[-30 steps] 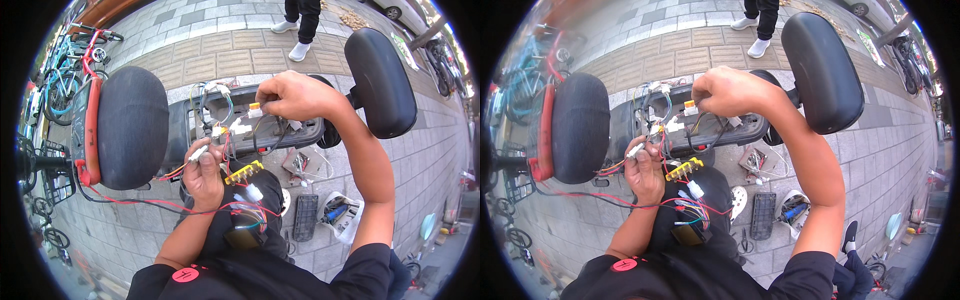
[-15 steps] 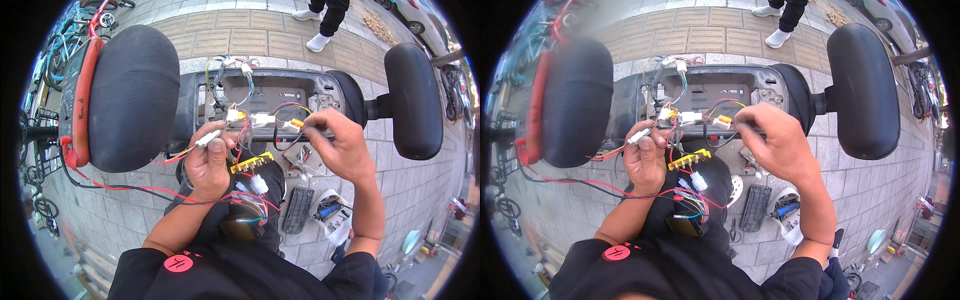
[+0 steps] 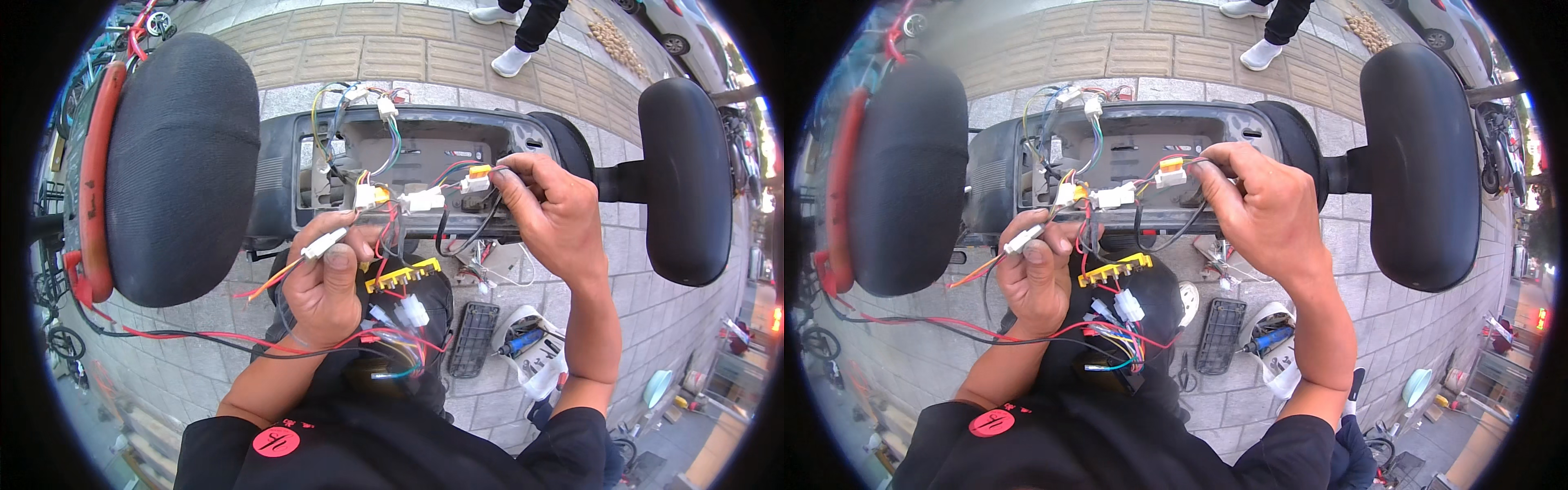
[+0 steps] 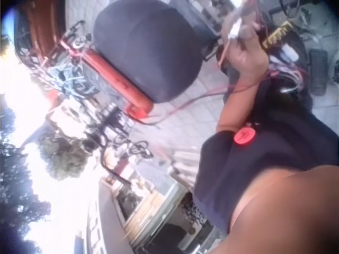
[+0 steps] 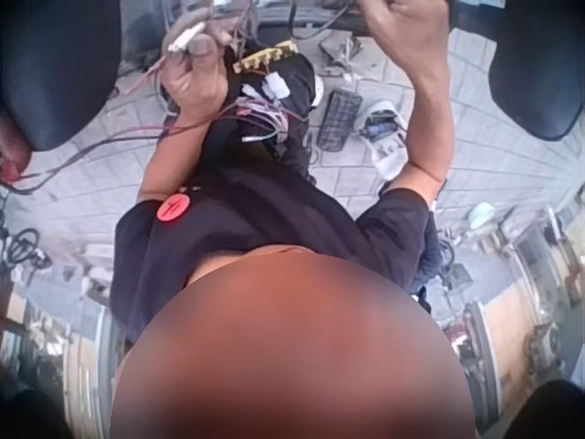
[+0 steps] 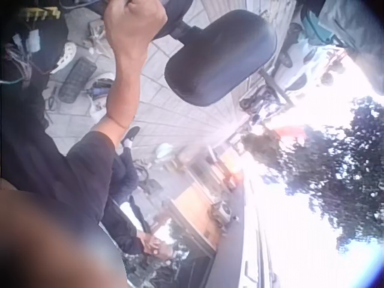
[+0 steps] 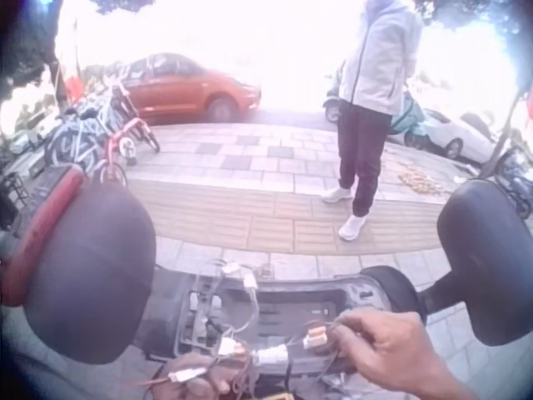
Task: The person works on the exposed wiring of an electric scooter, using a multimeter to test connections. They manipulate various colored wires and connectors, occasionally adjusting the multimeter probes and repositioning wire bundles within the scooter's body.
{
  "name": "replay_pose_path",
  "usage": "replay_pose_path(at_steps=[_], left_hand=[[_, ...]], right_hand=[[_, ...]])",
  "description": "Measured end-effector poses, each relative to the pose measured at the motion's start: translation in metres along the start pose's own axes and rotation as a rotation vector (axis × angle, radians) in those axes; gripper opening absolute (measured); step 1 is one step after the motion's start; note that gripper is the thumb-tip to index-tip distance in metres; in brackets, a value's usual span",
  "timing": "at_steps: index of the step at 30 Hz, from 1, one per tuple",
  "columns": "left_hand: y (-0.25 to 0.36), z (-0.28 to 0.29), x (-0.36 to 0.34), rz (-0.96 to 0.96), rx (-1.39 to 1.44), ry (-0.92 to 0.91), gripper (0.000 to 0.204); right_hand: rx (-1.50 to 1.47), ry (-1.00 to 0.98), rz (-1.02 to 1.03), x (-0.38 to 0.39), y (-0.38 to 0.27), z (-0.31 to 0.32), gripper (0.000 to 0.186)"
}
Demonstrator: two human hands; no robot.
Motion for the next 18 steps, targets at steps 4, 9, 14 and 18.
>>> replay_pose_path(at_steps=[4, 9, 14, 18], left_hand=[[0.004, 0.0, 0.0, -0.002, -0.006, 0.037, 0.039], [0.004, -0.001, -0.001, -0.01, -0.035, 0.004, 0.041], [0.005, -0.002, -0.003, -0.004, -0.032, 0.018, 0.041], [0.003, 0.002, -0.003, 0.011, -0.027, -0.052, 0.045]], right_hand=[[0.056, -0.023, 0.056, 0.001, 0.002, 0.0, 0.012], [-0.002, -0.066, 0.032, -0.002, 0.005, -0.001, 0.011], [-0.076, -0.099, -0.009, -0.002, 0.006, 0.001, 0.013], [0.096, -0.048, 0.306, -0.008, -0.013, 0.002, 0.019]])
Point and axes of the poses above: each hand's wrist, its own x-axis away from the middle knuckle, its own z-axis out of the back of the hand, y = z × x, the point moved 5 cm from there along -x, towards the middle knuckle, and after that the axes turned 2 degrees about -z, right-handed, at the moved point
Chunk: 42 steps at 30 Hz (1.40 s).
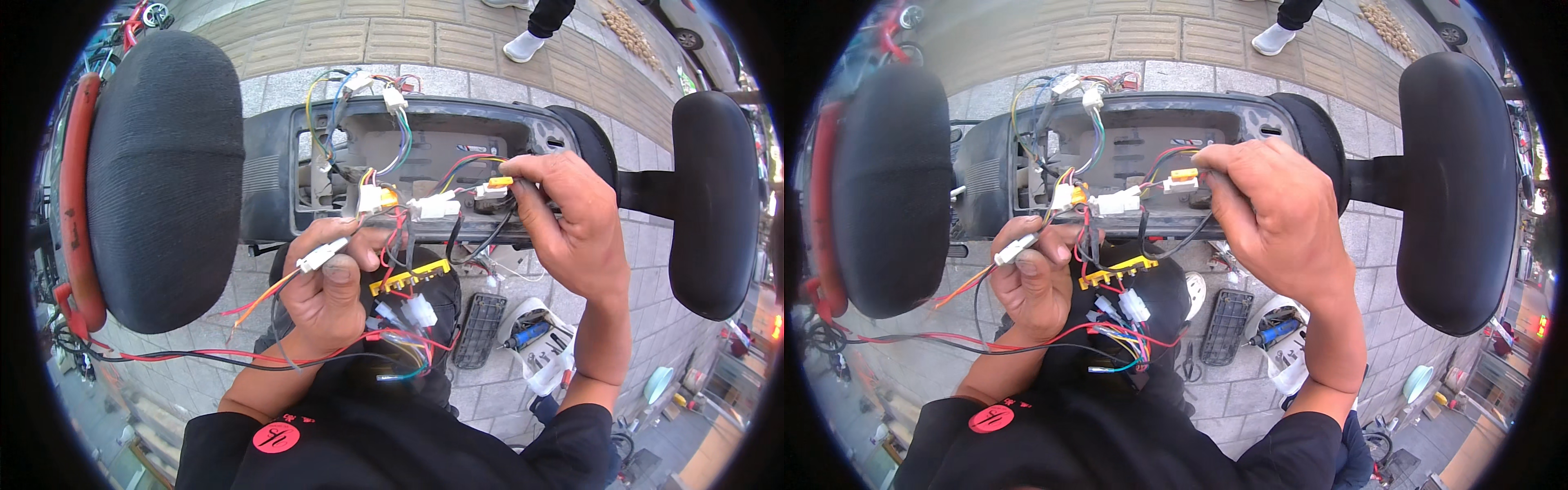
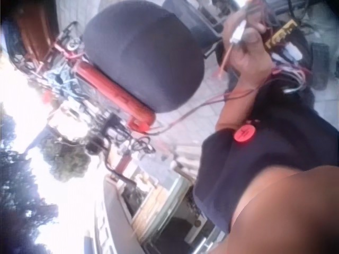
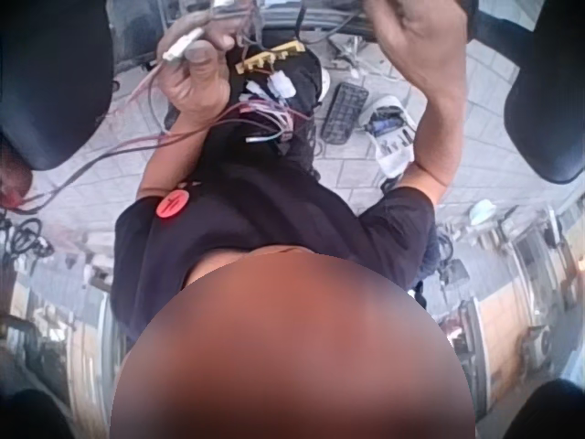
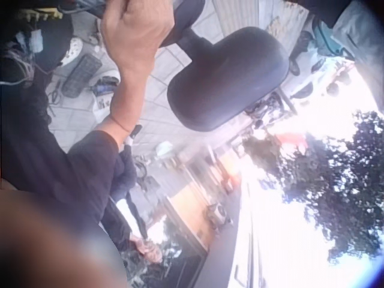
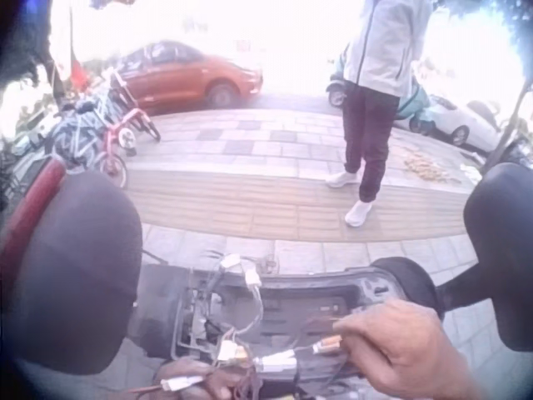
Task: The person works on the exposed wiring of an electric scooter, using a multimeter to test connections. They manipulate various colored wires and connectors, occasionally adjusting the multimeter probes and repositioning wire bundles within the scooter's body.
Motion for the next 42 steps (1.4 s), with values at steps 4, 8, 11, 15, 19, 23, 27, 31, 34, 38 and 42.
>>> replay_pose_path(at_steps=[4, 8, 11, 15, 19, 23, 27, 31, 34, 38, 42], left_hand=[[0.003, -0.004, -0.002, -0.037, 0.057, 0.101, 0.042], [0.005, -0.001, 0.0, -0.034, 0.116, 0.115, 0.038], [0.004, -0.002, -0.002, -0.03, 0.095, 0.108, 0.037], [0.003, -0.002, -0.001, 0.063, 0.182, 0.113, 0.039], [0.0, -0.001, 0.004, 0.137, 0.156, 0.08, 0.038], [0.001, 0.0, 0.003, 0.207, 0.142, 0.055, 0.038], [0.003, -0.008, 0.0, 0.238, 0.258, 0.039, 0.038], [0.001, -0.011, -0.003, 0.186, 0.327, -0.006, 0.036], [-0.004, -0.008, 0.0, 0.18, 0.318, -0.011, 0.036], [0.0, -0.006, 0.004, 0.166, 0.255, -0.011, 0.036], [-0.003, -0.003, 0.005, 0.146, 0.211, -0.007, 0.035]], right_hand=[[-0.017, -0.141, 0.1, 0.0, -0.014, -0.001, 0.025], [-0.145, -0.274, -0.014, 0.011, -0.026, -0.001, 0.034], [-0.067, -0.221, -0.039, 0.02, -0.032, -0.012, 0.035], [0.042, -0.216, 0.037, 0.023, -0.046, -0.019, 0.029], [0.073, -0.216, 0.059, 0.034, -0.052, -0.018, 0.029], [0.09, -0.212, 0.039, 0.039, -0.057, -0.015, 0.031], [0.111, -0.229, 0.05, 0.039, -0.06, -0.017, 0.031], [0.153, -0.242, 0.018, 0.04, -0.059, -0.019, 0.041], [0.13, -0.152, -0.064, 0.042, -0.055, -0.025, 0.058], [0.149, 0.062, -0.148, 0.063, -0.048, -0.016, 0.076], [-0.01, 0.248, -0.365, 0.077, -0.021, 0.01, 0.055]])
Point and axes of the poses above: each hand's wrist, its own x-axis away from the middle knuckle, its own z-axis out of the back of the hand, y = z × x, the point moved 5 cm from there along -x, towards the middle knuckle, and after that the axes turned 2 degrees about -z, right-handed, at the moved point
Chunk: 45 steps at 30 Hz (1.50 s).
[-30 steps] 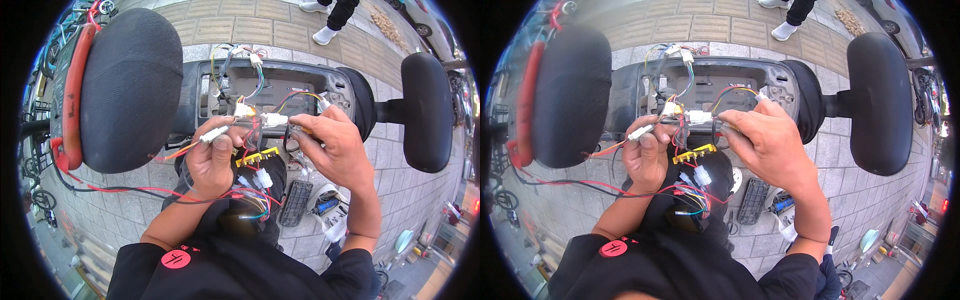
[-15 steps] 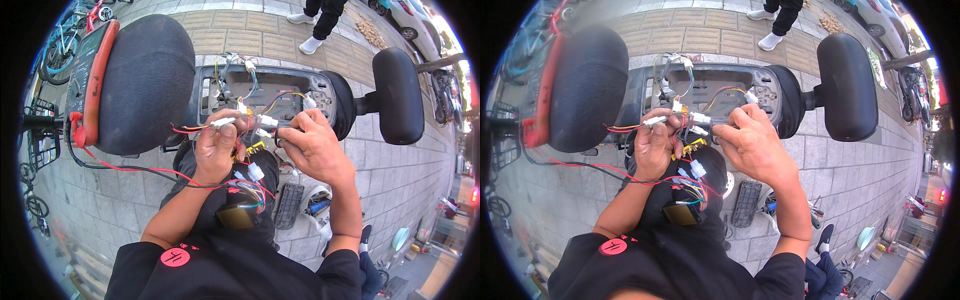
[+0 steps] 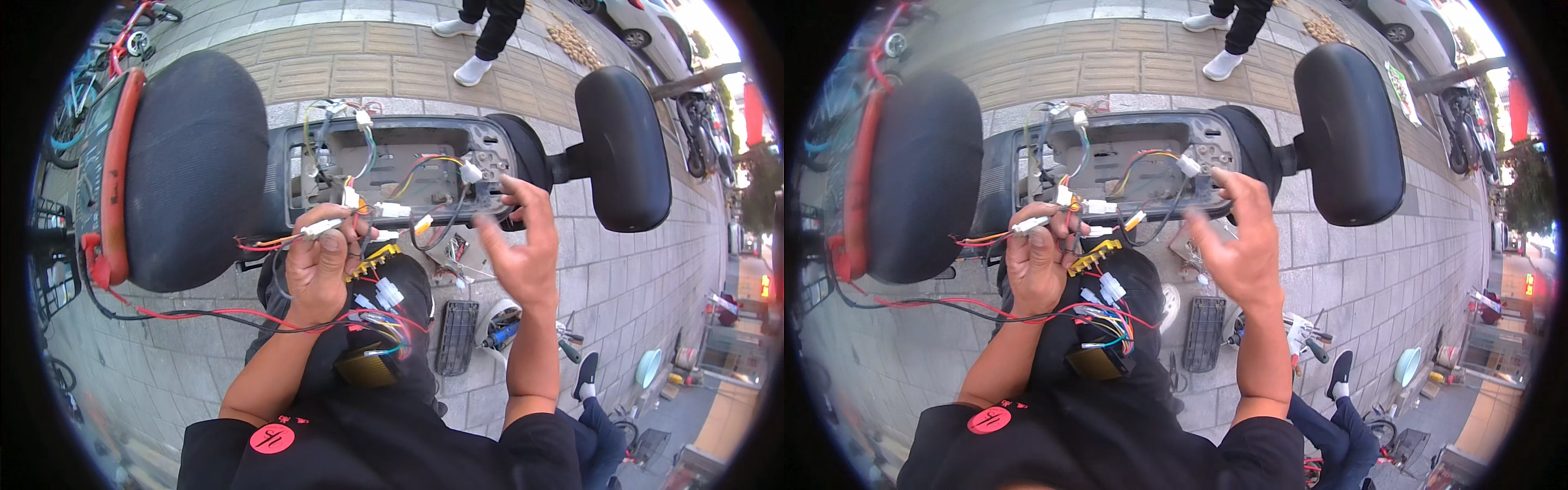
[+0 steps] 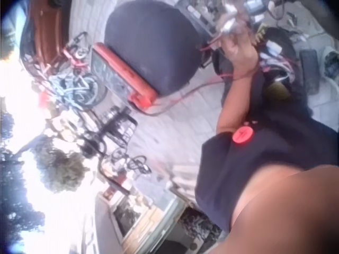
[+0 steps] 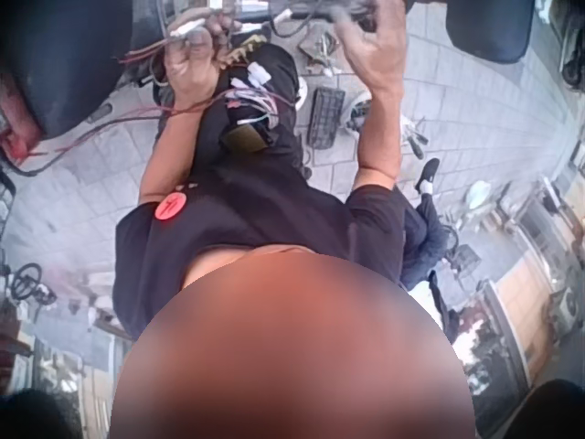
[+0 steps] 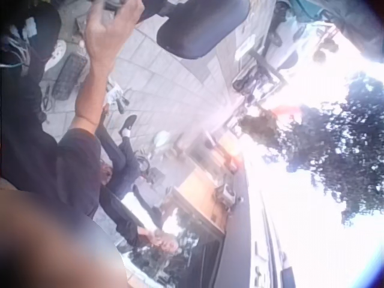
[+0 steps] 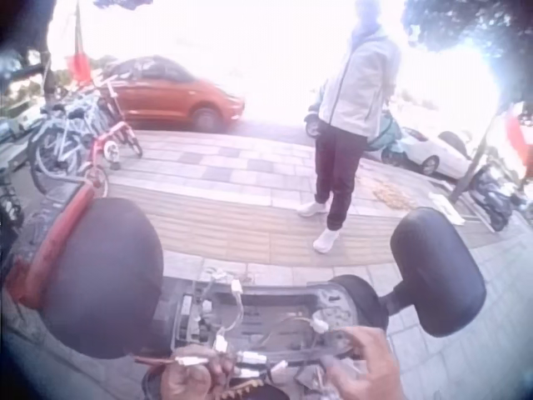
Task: The person works on the exposed wiring of an electric scooter, using a multimeter to test connections. They manipulate various colored wires and connectors, occasionally adjusting the multimeter probes and repositioning wire bundles within the scooter's body.
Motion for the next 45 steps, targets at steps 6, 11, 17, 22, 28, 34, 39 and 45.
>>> replay_pose_path(at_steps=[6, 11, 17, 22, 28, 34, 39, 45], left_hand=[[-0.001, -0.006, -0.004, -0.012, 0.092, 0.016, 0.037], [0.0, -0.004, -0.004, -0.008, 0.033, -0.014, 0.036], [0.001, -0.003, -0.003, -0.012, -0.011, -0.035, 0.035], [0.001, -0.003, -0.002, -0.001, -0.033, -0.032, 0.035], [0.001, -0.006, -0.004, -0.005, -0.023, -0.041, 0.036], [0.001, -0.005, -0.004, -0.012, -0.026, -0.005, 0.037], [0.004, -0.007, -0.004, -0.008, -0.048, 0.016, 0.038], [0.005, -0.006, -0.005, -0.009, -0.06, -0.024, 0.038]], right_hand=[[0.079, -0.045, -0.035, -0.03, 0.024, 0.003, 0.026], [0.32, -0.244, 0.115, -0.054, 0.006, -0.018, 0.029], [-0.374, -0.373, -0.288, -0.072, 0.019, -0.028, 0.03], [-0.045, -0.358, -0.182, -0.09, 0.002, -0.036, 0.037], [0.301, -0.639, 0.112, -0.103, 0.004, -0.059, 0.038], [0.43, -0.574, 0.157, -0.119, 0.003, -0.062, 0.037], [0.008, -0.533, -0.009, -0.121, 0.004, -0.037, 0.039], [-0.204, -0.326, -0.087, -0.098, 0.016, -0.026, 0.031]])
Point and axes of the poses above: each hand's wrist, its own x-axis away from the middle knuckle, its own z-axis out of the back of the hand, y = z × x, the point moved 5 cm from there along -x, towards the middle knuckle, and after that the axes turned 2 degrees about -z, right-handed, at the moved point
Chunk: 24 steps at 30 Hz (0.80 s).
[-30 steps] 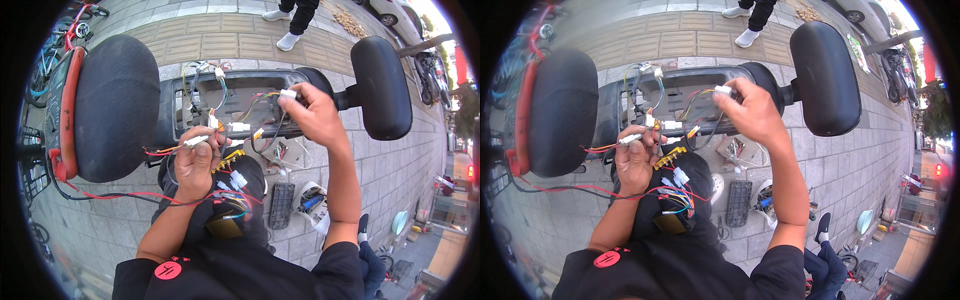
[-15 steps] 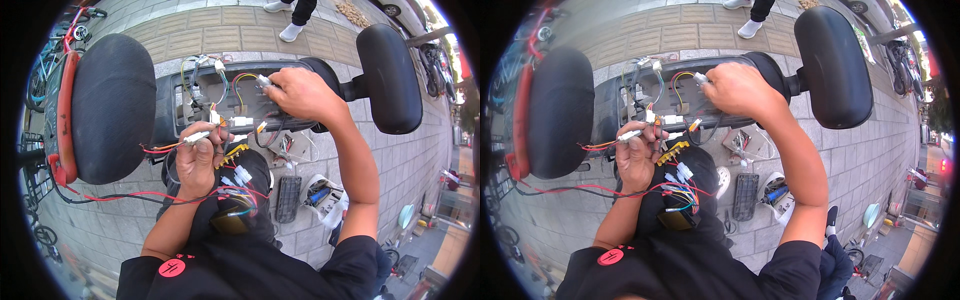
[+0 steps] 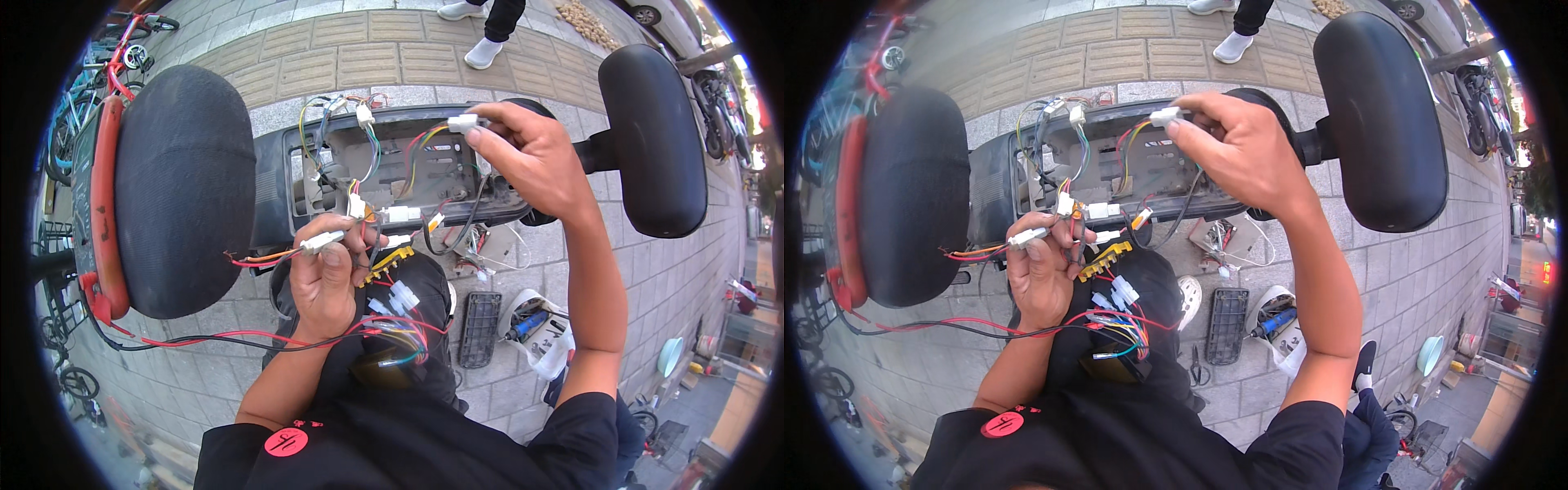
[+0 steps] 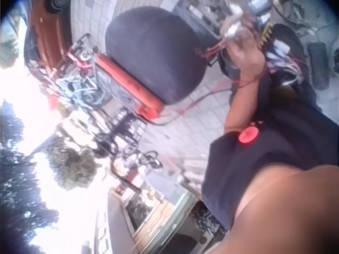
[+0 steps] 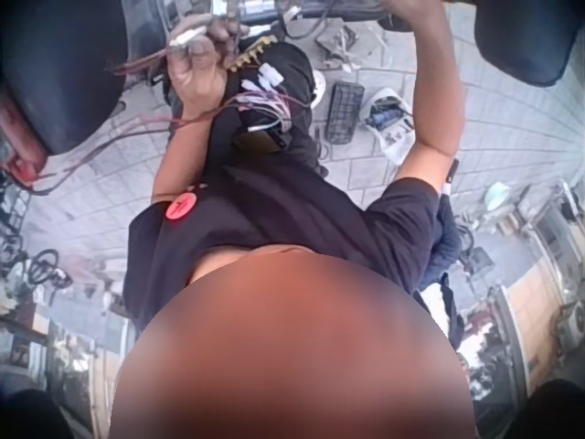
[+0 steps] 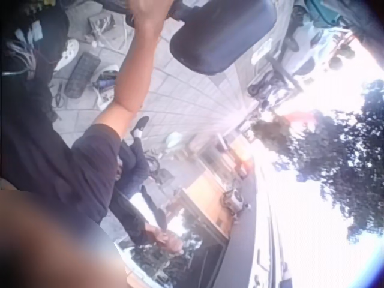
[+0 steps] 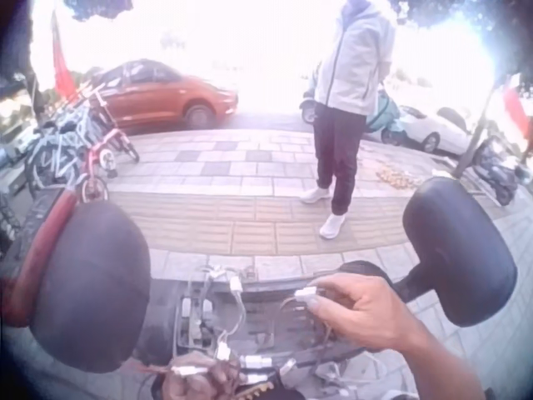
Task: The person works on the exposed wiring of an electric scooter, using a multimeter to test connections. They manipulate various colored wires and connectors, occasionally adjusting the multimeter probes and repositioning wire bundles within the scooter's body.
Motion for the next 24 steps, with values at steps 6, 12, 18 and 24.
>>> replay_pose_path(at_steps=[6, 12, 18, 24], left_hand=[[-0.002, 0.004, 0.003, 0.042, -0.034, -0.018, 0.04], [-0.004, 0.004, 0.003, 0.058, -0.033, -0.029, 0.041], [-0.002, 0.004, 0.005, 0.077, -0.026, -0.018, 0.043], [-0.002, 0.002, 0.004, 0.074, -0.028, -0.016, 0.042]], right_hand=[[-0.101, 0.148, -0.044, 0.034, 0.0, 0.001, 0.027], [-0.05, 0.249, -0.001, 0.046, 0.005, 0.003, 0.024], [0.168, 0.005, 0.086, 0.014, 0.002, -0.001, 0.024], [0.81, -0.342, 0.17, -0.009, -0.002, -0.031, 0.029]])
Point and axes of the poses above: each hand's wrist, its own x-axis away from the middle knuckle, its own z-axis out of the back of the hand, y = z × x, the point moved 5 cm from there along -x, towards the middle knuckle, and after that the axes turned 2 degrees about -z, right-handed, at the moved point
